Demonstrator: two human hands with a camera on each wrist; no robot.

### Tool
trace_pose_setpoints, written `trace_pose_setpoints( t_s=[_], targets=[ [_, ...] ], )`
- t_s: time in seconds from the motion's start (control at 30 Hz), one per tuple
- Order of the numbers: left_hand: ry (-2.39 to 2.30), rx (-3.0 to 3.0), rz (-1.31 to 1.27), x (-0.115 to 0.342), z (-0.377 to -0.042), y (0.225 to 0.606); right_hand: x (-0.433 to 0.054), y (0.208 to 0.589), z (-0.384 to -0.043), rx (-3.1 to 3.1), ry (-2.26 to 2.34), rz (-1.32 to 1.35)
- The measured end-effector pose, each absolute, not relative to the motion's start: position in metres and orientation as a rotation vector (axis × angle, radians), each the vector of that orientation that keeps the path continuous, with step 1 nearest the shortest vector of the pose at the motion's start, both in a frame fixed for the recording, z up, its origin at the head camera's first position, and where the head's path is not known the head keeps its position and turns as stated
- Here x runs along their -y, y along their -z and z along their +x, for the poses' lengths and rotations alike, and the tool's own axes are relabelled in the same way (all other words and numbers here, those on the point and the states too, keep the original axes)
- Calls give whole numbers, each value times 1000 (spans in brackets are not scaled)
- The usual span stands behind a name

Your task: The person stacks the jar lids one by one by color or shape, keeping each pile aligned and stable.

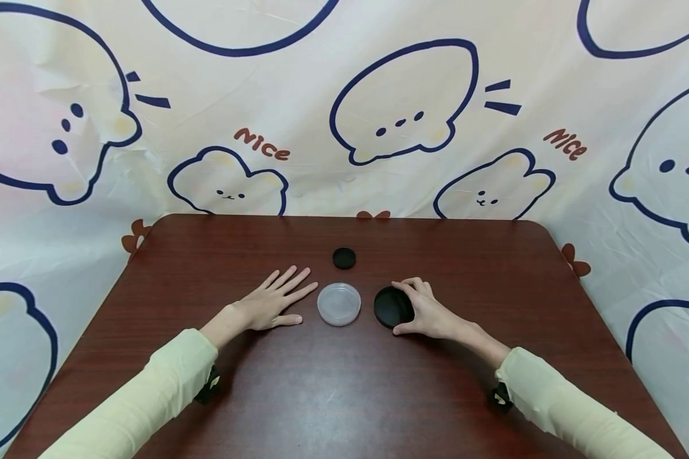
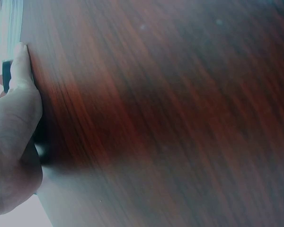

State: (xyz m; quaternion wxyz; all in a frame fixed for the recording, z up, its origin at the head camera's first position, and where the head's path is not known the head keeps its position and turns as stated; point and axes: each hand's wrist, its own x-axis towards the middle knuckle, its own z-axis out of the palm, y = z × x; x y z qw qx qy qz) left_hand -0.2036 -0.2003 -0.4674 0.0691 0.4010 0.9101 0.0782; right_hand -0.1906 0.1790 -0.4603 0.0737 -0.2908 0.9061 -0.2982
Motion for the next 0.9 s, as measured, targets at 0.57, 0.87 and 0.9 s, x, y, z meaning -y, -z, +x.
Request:
trace_pose_setpoints(
  t_s=[0.57, 0.87, 0.9],
  targets=[
    [-220, -2754, 1201, 201, -204, 468, -205, 459, -209, -2383, 1204, -873],
    [-276, -2747, 1234, 204, -208, 479, -215, 458, -217, -2266, 1191, -932],
    [-282, -2747, 1240, 204, -208, 479, -215, 455, -219, -2252, 1191, -930]
  ],
)
